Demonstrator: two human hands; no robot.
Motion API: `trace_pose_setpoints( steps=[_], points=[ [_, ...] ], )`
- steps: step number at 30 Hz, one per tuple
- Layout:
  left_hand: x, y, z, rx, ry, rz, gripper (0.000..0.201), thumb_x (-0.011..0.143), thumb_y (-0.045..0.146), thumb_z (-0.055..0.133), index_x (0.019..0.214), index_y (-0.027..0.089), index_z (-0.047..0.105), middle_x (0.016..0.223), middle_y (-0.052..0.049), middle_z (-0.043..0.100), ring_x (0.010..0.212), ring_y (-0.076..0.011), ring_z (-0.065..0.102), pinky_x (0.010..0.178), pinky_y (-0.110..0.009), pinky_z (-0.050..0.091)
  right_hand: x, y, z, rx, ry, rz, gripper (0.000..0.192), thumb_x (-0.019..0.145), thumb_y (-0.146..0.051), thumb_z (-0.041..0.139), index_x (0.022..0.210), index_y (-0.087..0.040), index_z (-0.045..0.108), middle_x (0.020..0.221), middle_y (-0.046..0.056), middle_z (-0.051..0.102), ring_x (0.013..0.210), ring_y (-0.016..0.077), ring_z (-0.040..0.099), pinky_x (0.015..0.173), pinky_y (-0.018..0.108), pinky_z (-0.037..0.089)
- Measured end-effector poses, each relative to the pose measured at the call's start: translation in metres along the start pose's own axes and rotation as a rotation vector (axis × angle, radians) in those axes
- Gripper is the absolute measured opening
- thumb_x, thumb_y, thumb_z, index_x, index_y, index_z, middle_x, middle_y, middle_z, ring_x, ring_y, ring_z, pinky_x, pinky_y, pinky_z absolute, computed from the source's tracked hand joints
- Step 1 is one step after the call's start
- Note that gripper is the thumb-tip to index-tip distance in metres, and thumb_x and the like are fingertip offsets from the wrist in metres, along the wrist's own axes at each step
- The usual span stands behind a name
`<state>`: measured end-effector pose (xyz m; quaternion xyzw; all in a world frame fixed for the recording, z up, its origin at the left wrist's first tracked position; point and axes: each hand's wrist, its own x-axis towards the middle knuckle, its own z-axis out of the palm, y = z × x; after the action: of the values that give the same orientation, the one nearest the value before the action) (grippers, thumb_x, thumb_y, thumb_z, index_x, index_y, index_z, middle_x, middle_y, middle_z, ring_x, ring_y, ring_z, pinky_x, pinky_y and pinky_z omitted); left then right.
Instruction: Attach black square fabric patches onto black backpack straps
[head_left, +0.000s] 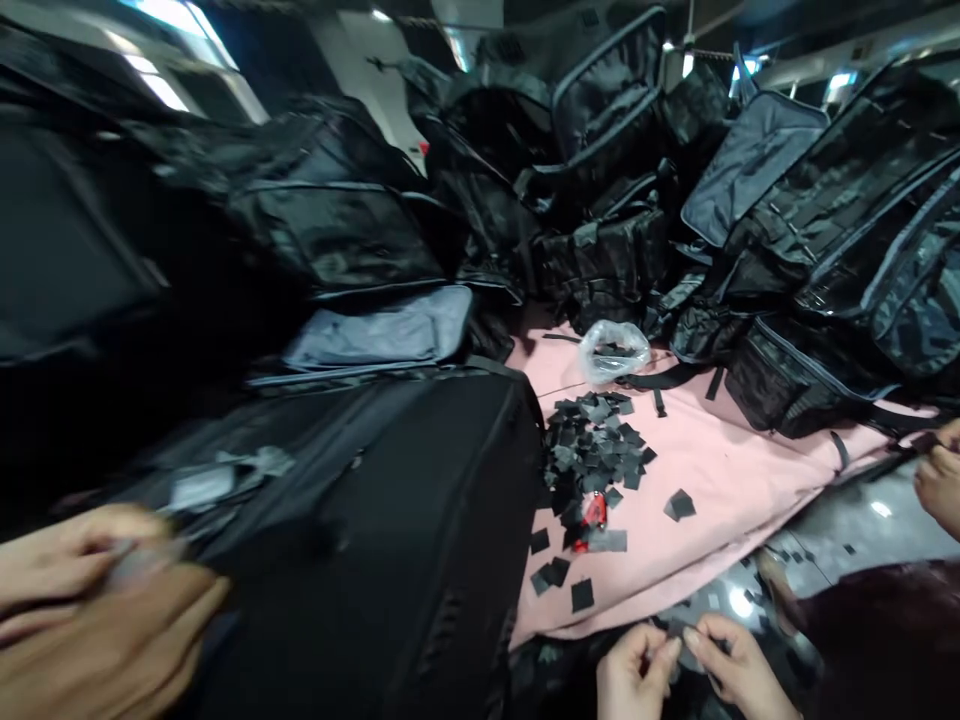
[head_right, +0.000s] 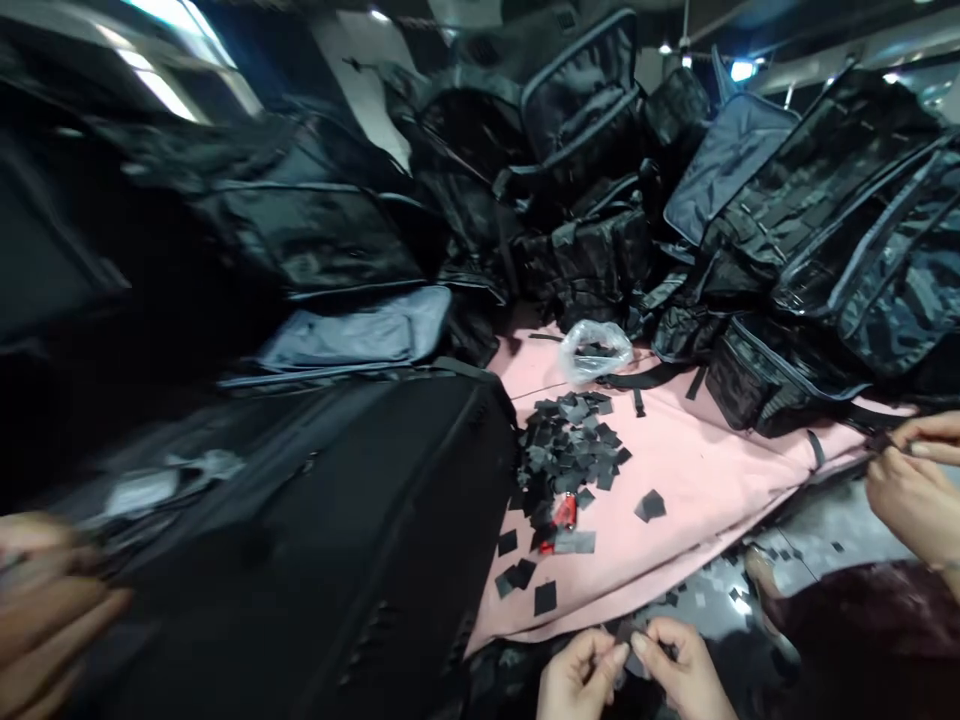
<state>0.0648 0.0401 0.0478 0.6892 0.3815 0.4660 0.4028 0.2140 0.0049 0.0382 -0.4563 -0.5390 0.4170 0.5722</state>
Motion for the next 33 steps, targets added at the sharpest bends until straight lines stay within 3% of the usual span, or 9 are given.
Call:
trace_pose_setpoints(
  steps=[3,7,11,14,17,22,28,31,33],
  points=[
    [0.010,0.013,-0.003,0.035,0.085,0.020,0.039,0.073,0.052,0.054,0.058,0.017,0.048,0.050,-0.003,0.044,0.050,-0.0146,0.039,0.053,-0.027,0.030,0.002,0.002,-0.011,0.409,0.023,0.188,0.056,0.061,-0.062,0.066,0.063,-0.014,0.036,0.049,-0.005,0.022,0.040,0.0029,0.014,0.041,0.020,0.008],
    [0.037,0.051,-0.004,0.035,0.085,0.164,0.043,0.078,0.050,0.043,0.054,0.015,0.040,0.052,-0.003,0.039,0.054,-0.0136,0.038,0.054,-0.025,0.030,-0.003,-0.007,-0.030,0.789,0.104,0.250,0.030,0.069,-0.039,0.070,0.078,-0.014,0.057,0.075,0.001,0.048,0.057,0.0026,0.041,0.053,0.015,0.034],
    [0.088,0.071,0.015,0.026,0.124,0.209,0.040,0.074,0.051,0.043,0.058,0.015,0.043,0.054,-0.001,0.039,0.056,-0.0130,0.038,0.058,-0.024,0.032,-0.010,-0.016,-0.040,0.787,0.107,0.188,0.023,0.069,-0.031,0.070,0.086,-0.016,0.064,0.090,0.003,0.052,0.075,0.0066,0.052,0.067,0.017,0.042],
    [0.128,0.064,0.031,0.028,0.110,0.170,0.036,0.074,0.048,0.047,0.062,0.014,0.049,0.055,-0.002,0.043,0.057,-0.0131,0.041,0.059,-0.024,0.031,-0.011,-0.020,-0.040,0.792,0.181,0.177,0.031,0.062,-0.030,0.076,0.086,-0.015,0.064,0.089,0.005,0.056,0.081,0.0091,0.056,0.076,0.021,0.046],
    [0.146,0.050,0.034,0.045,0.102,0.088,0.033,0.068,0.042,0.054,0.076,0.010,0.059,0.054,-0.002,0.046,0.053,-0.0137,0.040,0.055,-0.024,0.029,-0.009,-0.024,-0.040,0.757,0.259,0.148,0.043,0.051,-0.027,0.081,0.086,-0.010,0.061,0.080,0.004,0.058,0.074,0.0083,0.058,0.072,0.020,0.047],
    [0.099,0.033,0.024,-0.049,-0.005,0.035,0.047,0.069,0.052,0.056,0.083,0.008,0.063,0.058,-0.001,0.044,0.055,-0.0112,0.038,0.055,-0.022,0.030,0.000,-0.023,-0.041,0.509,0.301,0.122,0.061,0.052,-0.045,0.077,0.091,-0.004,0.055,0.057,0.003,0.055,0.047,0.0073,0.050,0.048,0.018,0.041],
    [0.030,0.034,0.023,-0.276,-0.248,-0.062,0.057,0.065,0.047,0.069,0.107,0.010,0.060,0.060,0.000,0.045,0.054,-0.0080,0.037,0.054,-0.020,0.031,0.008,-0.027,-0.024,0.149,0.183,0.009,0.038,0.067,-0.043,0.065,0.075,-0.007,0.054,0.042,-0.001,0.046,0.035,0.0070,0.042,0.037,0.016,0.032],
    [0.020,0.036,0.023,-0.285,-0.189,-0.029,0.040,0.065,0.042,0.071,0.088,0.010,0.064,0.065,-0.002,0.050,0.056,-0.0071,0.038,0.054,-0.019,0.032,0.004,-0.034,-0.017,0.050,0.119,0.014,0.032,0.068,-0.037,0.065,0.073,-0.007,0.054,0.042,-0.001,0.046,0.035,0.0060,0.041,0.036,0.014,0.031],
    [0.019,0.038,0.023,-0.380,-0.128,-0.034,0.034,0.066,0.041,0.072,0.070,0.010,0.058,0.061,-0.001,0.047,0.055,-0.0067,0.037,0.053,-0.019,0.031,0.000,-0.039,-0.017,0.154,0.011,0.063,0.037,0.067,-0.041,0.066,0.075,-0.006,0.055,0.048,0.002,0.051,0.040,0.0073,0.048,0.040,0.014,0.037]
  ],
)
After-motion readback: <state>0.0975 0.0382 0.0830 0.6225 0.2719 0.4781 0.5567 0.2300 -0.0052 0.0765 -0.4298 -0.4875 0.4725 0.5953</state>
